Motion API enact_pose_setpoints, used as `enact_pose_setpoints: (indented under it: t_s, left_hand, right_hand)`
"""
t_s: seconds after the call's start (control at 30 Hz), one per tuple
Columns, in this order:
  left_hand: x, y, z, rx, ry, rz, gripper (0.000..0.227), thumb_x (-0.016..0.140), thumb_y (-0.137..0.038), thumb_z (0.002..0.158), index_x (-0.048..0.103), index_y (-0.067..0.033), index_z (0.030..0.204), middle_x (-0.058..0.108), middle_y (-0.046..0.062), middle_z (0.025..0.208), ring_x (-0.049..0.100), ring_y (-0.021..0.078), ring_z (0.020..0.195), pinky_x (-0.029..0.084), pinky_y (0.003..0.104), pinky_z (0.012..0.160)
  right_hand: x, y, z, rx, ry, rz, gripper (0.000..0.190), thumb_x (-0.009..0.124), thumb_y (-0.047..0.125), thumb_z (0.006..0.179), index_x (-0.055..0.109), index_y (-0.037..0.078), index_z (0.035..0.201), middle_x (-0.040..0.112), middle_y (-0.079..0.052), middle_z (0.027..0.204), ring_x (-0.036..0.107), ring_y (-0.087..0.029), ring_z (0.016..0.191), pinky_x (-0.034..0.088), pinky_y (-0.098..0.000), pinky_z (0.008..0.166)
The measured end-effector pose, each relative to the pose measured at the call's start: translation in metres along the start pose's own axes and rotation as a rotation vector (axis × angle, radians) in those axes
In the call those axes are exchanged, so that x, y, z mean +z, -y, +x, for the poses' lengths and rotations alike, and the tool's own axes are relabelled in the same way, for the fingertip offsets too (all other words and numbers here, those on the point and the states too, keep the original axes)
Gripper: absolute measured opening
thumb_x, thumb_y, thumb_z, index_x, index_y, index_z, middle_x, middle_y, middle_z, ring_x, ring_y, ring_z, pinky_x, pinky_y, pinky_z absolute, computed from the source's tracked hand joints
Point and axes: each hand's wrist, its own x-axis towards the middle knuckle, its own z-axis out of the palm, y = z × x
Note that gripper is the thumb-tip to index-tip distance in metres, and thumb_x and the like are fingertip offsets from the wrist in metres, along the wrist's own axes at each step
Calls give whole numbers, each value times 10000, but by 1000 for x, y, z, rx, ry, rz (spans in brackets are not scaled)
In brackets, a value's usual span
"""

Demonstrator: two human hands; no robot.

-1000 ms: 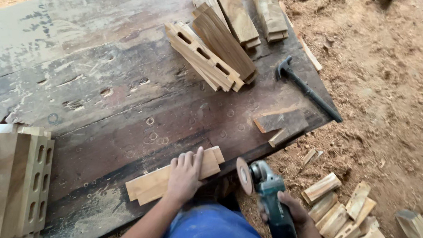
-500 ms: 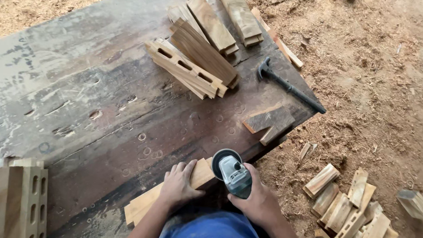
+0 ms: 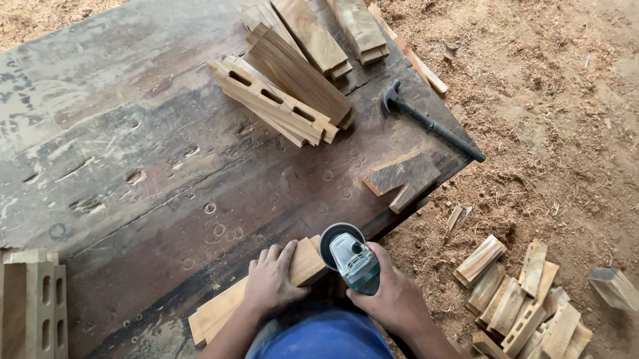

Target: The person uses an angle grinder with a sanding disc to smooth the edges and surfaces of small wooden pieces with cutouts. The person holds each piece with one hand and moves the grinder along the wood, then places the finished piece aside.

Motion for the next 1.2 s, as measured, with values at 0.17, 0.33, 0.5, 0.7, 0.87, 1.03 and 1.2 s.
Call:
enact_pose_setpoints:
  t_s: [0.17,0.33,0.5,0.7,0.87,1.03,1.2]
  left_hand:
    - [-1,2,1,-11,24,-3,1105,859,-456,572,375,-188,1529,542,65,1272,489,264,1237,391,417,1030]
    - [0,1,3,-9,16,-7,1105,865,-458,572,376,-187,1526,541,63,1277,479,261,1252,384,419,1038]
    - [-1,0,2,-18,20,-7,1099,861,-452,571,380,-193,1524,542,64,1284,482,257,1257,392,417,1034]
    - [2,0,0,-18,14,-3,1091,862,-453,571,390,-189,1519,547,68,1291,479,262,1272,395,425,1033]
    - [1,1,4,-19,21,1,1103,872,-457,554,398,-199,1515,546,64,1301,481,268,1274,397,434,1041]
    - [5,4,6,-15,22,24,1116,869,-479,557,387,-195,1522,542,68,1309,481,269,1282,408,439,1038]
    - [6,3,7,-22,36,28,1124,865,-478,562,376,-192,1532,532,67,1325,478,260,1290,405,428,1049]
  right_hand:
    - [0,-2,7,28,49,-50,1089,808,488,750,99,297,1553,646,-151,1294,678,-361,1181,524,-491,1035]
    - [0,-9,7,63,17,-6,1072,798,515,759,113,318,1560,679,-164,1242,704,-362,1144,539,-479,1018]
    - [7,-7,5,14,-10,37,1051,820,489,717,180,337,1536,691,-164,1225,703,-383,1134,548,-476,988]
    - [5,-10,6,-4,-8,-2,1027,809,486,726,191,326,1530,689,-155,1240,697,-382,1145,543,-484,991]
    - [5,-14,5,-2,-84,67,1025,814,485,722,195,323,1524,700,-154,1233,694,-387,1150,536,-487,998]
    - [13,-9,3,-50,-69,55,1036,824,499,720,191,317,1520,654,-143,1293,658,-388,1189,520,-503,1001]
    - [11,-9,4,-40,-22,70,1028,818,494,728,191,321,1524,628,-147,1318,649,-376,1214,529,-501,996]
